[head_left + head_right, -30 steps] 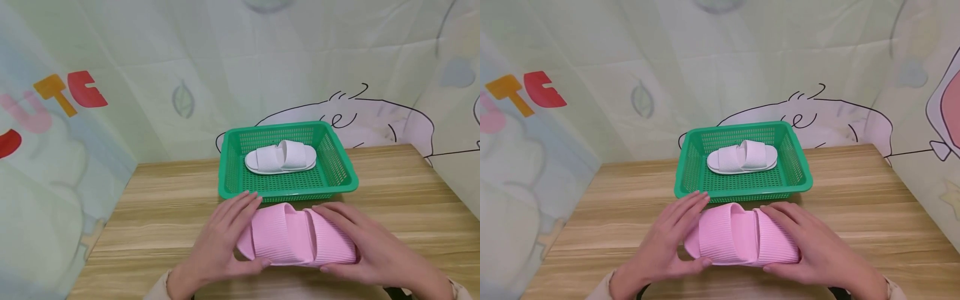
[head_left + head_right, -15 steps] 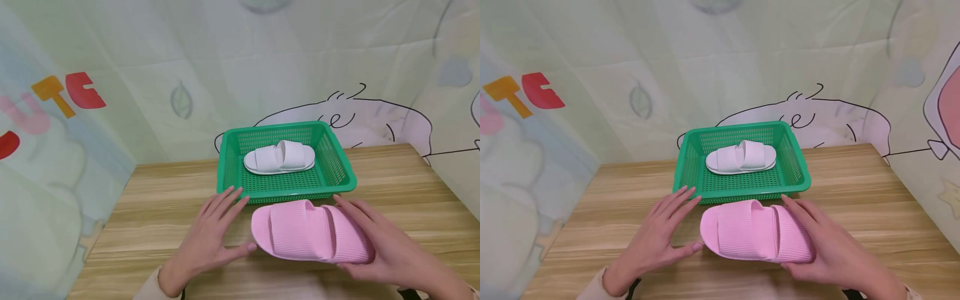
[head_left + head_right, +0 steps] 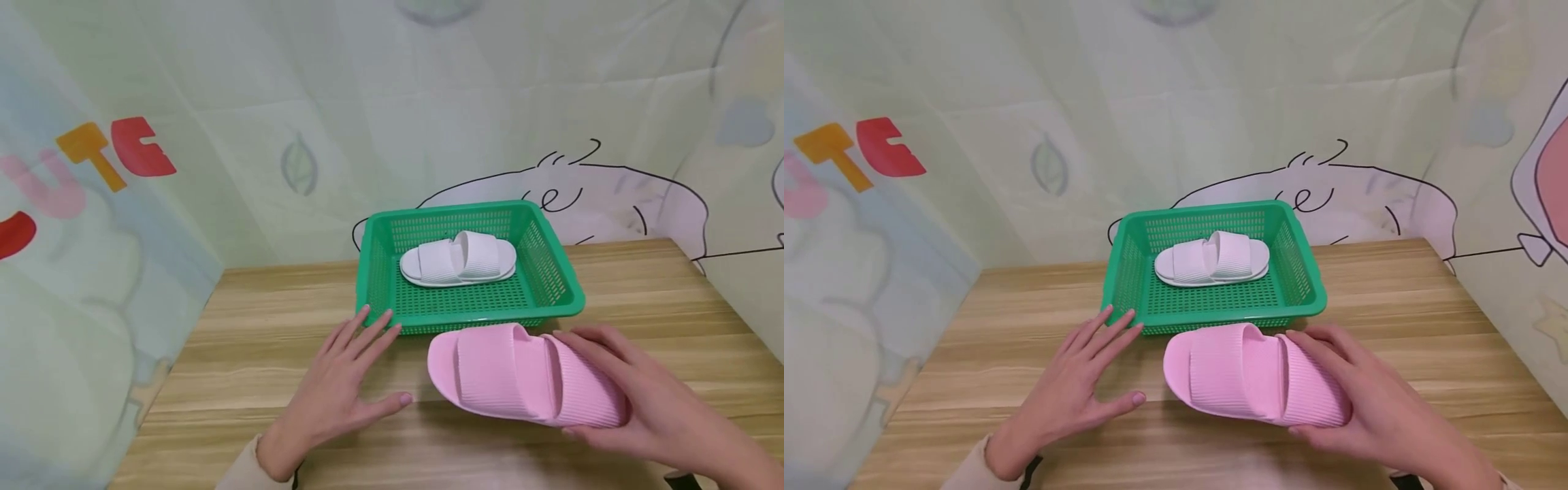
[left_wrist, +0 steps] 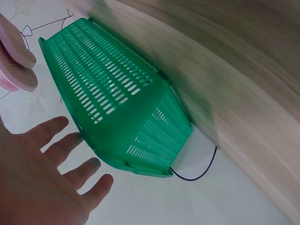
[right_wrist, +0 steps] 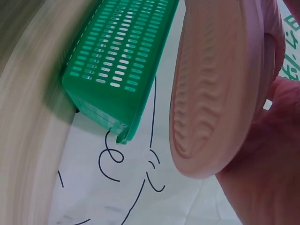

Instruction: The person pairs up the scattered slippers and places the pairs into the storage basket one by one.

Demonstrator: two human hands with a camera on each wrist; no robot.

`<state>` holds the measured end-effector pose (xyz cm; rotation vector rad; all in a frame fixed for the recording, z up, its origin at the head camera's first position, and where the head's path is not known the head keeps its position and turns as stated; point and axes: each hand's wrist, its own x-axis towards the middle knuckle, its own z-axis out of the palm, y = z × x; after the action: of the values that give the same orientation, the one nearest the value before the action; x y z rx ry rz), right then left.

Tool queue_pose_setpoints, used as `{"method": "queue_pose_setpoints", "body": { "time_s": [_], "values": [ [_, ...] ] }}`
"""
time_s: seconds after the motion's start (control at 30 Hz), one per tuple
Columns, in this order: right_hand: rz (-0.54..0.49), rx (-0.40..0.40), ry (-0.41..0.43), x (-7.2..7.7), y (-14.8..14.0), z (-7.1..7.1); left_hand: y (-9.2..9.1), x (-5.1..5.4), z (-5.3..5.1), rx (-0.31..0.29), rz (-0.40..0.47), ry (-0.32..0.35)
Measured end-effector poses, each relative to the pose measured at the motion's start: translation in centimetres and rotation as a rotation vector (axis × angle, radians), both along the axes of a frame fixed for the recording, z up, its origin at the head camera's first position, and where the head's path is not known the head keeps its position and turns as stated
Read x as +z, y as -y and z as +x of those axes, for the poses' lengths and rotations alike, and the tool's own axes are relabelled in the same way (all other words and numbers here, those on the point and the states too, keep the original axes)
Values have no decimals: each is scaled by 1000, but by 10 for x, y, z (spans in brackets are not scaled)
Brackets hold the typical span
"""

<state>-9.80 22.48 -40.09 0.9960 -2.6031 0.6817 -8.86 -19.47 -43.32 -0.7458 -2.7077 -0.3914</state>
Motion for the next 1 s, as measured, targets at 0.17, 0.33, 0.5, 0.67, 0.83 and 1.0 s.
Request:
{"method": "queue_pose_setpoints", "body": {
  "time_s": [0.17, 0.33, 0.5, 0.67, 0.83, 1.0],
  "values": [
    [-38, -13, 15, -1, 0, -1, 3, -3, 0, 19, -11, 7],
    [-53, -17, 20, -1, 1, -1, 3, -4, 0, 29, -14, 24],
    [-42, 3, 18, 1, 1, -3, 4, -4, -1, 31, -14, 22],
    [-33, 15, -6, 4, 0, -8, 5, -2, -3, 21, -13, -14],
    [-32, 29, -39, 4, 1, -13, 7, -3, -3, 16, -16, -42],
    [-36, 33, -30, 5, 1, -18, 7, -4, -3, 18, -13, -33]
  ]
}}
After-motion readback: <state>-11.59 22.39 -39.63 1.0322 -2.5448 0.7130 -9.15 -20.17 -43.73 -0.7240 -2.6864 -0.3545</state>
